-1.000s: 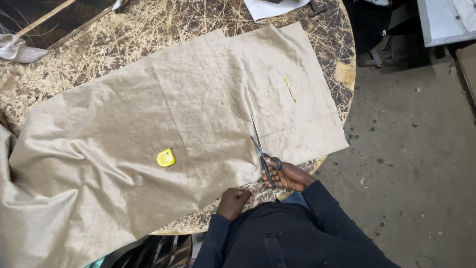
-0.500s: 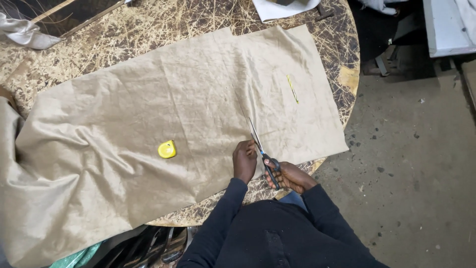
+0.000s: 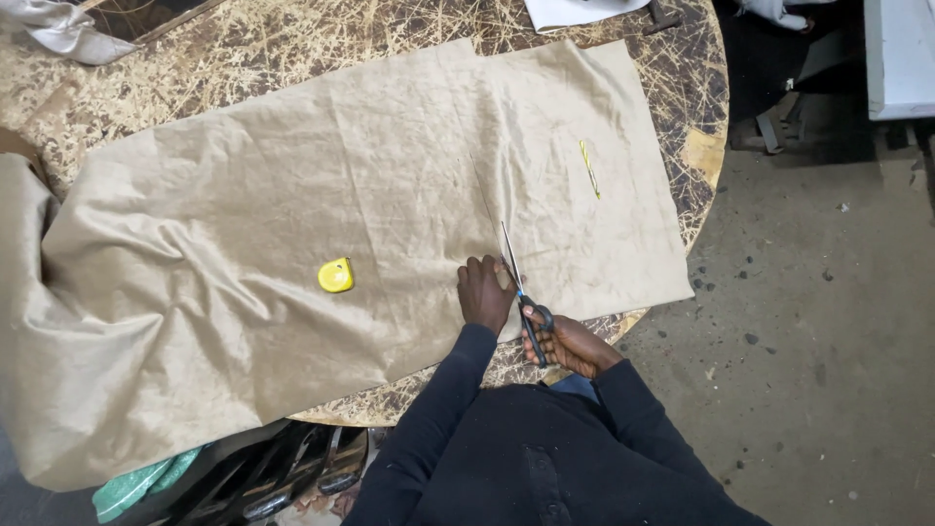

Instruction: Cutting a piece of upholstery fabric with scissors along a marked line on a cutting table.

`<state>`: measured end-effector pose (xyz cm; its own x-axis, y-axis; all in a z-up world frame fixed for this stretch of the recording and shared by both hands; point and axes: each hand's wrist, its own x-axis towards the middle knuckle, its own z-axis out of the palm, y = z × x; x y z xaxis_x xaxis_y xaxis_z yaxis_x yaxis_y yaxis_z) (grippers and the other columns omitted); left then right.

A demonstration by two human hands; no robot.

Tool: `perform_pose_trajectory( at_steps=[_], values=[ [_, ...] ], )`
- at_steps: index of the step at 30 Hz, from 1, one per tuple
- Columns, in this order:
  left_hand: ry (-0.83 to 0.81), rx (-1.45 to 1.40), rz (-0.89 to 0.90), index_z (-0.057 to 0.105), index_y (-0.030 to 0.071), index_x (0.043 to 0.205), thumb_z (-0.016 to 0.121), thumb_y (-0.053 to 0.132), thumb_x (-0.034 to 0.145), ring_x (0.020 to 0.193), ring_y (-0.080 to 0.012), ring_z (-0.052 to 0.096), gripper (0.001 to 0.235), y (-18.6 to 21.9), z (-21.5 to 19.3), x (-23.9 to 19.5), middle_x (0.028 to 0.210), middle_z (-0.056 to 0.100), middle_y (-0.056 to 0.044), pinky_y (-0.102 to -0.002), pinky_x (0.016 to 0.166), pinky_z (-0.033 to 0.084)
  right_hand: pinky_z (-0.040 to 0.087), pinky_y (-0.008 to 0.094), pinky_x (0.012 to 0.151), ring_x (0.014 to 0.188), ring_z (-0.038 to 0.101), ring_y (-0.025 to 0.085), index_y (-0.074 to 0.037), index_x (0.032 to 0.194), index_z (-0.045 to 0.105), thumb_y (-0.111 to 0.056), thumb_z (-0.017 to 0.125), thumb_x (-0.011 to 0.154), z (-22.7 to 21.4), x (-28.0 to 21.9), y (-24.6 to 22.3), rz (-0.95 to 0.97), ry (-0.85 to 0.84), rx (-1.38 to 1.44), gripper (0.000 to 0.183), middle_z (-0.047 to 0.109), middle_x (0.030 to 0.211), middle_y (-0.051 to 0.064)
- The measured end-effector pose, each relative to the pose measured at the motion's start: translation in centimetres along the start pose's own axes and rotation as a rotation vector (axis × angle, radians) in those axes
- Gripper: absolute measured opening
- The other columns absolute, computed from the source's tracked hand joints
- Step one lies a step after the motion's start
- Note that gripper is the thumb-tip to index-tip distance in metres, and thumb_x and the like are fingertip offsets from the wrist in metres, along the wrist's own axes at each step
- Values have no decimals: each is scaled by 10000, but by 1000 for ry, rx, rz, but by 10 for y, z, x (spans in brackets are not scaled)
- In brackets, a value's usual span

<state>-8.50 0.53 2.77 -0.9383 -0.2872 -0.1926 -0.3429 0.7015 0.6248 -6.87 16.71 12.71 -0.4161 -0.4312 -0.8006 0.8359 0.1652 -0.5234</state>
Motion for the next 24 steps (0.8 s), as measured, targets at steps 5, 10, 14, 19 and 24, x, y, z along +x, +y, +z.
perform_pose_trajectory(
  at_steps=[5, 10, 14, 19, 24],
  values=[
    [163, 114, 25, 598, 114, 904, 644, 547, 920, 797, -273, 673, 436, -16, 45, 22, 838, 572, -68, -438, 656, 624, 650, 342, 752, 769, 758, 218, 4, 1022, 647, -539, 695, 946, 1, 4, 6, 12, 49, 11, 550, 713, 858, 121],
    [73, -1, 82, 640, 83, 1004, 722, 231, 849, 807, -311, 706, 229, -18, 17, 15, 900, 612, -74, -494, 650, 635, 626, 374, 807, 841, 750, 257, 26, 1075, 655, -552, 683, 957, 0, 25, 22, -56, 46, 32, 591, 704, 918, 146],
    [73, -207, 174, 595, 85, 906, 698, 200, 868, 788, -383, 679, 158, -29, 20, 11, 820, 544, -94, -517, 658, 606, 631, 371, 786, 835, 744, 249, 36, 1123, 639, -553, 692, 961, 3, 44, 32, -95, 89, 79, 613, 695, 919, 140],
    [57, -365, 234, 572, 103, 802, 730, 149, 856, 760, -405, 664, 173, -36, 2, 16, 732, 529, -96, -515, 644, 566, 613, 337, 785, 824, 734, 215, 10, 1129, 625, -555, 705, 956, 1, 77, 31, -150, 117, 71, 596, 678, 907, 97],
    [-103, -438, 231, 632, 64, 820, 747, 125, 877, 759, -399, 667, 142, -36, -13, 27, 754, 581, -137, -475, 713, 554, 609, 287, 756, 792, 717, 175, -29, 1078, 646, -538, 733, 928, -3, 98, 31, -167, 111, 206, 537, 671, 864, 60]
  ],
)
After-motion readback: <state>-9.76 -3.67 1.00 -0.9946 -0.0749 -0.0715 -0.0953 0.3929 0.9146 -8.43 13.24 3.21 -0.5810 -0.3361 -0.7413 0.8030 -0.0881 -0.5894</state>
